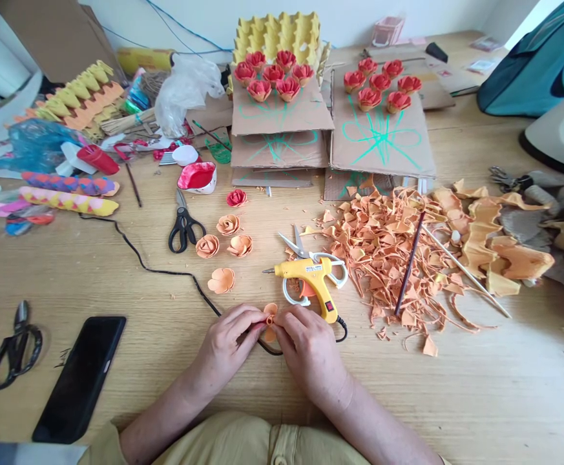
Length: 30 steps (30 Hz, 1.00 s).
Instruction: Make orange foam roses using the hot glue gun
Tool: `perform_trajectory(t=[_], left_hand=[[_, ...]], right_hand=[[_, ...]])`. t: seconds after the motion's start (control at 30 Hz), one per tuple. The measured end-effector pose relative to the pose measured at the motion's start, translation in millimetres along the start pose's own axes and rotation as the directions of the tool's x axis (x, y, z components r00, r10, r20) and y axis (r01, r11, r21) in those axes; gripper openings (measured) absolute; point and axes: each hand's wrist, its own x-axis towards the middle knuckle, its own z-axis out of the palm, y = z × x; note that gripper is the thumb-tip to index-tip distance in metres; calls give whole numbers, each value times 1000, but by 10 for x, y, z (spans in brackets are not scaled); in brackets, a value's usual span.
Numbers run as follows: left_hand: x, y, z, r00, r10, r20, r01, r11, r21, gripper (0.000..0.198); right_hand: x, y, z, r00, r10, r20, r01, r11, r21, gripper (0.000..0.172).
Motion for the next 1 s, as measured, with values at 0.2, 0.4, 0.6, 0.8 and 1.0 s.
perform_trajectory(t=[0.2, 0.4, 0.6, 0.8, 1.0], left_hand=[[6, 0, -9, 999, 38, 17, -39, 998, 43, 13], [3, 5, 8, 993, 120, 22, -122, 979, 164, 11], [-4, -12, 15, 992, 120, 28, -123, 979, 163, 12], [-27, -6, 48, 999, 31, -33, -29, 997, 67, 12], [-26, 7, 46, 995, 75, -67, -68, 993, 102, 16]], right_hand=[[7, -3, -3, 1000, 0, -8, 0, 1000, 14, 13], [6, 6, 6, 1000, -6, -16, 6, 1000, 12, 12], [2, 3, 11, 999, -27, -32, 27, 1000, 1, 13], [22, -8, -4, 1000, -15, -12, 15, 1000, -3, 15], [16, 1, 0, 1000, 1, 4, -1, 1000, 15, 13]])
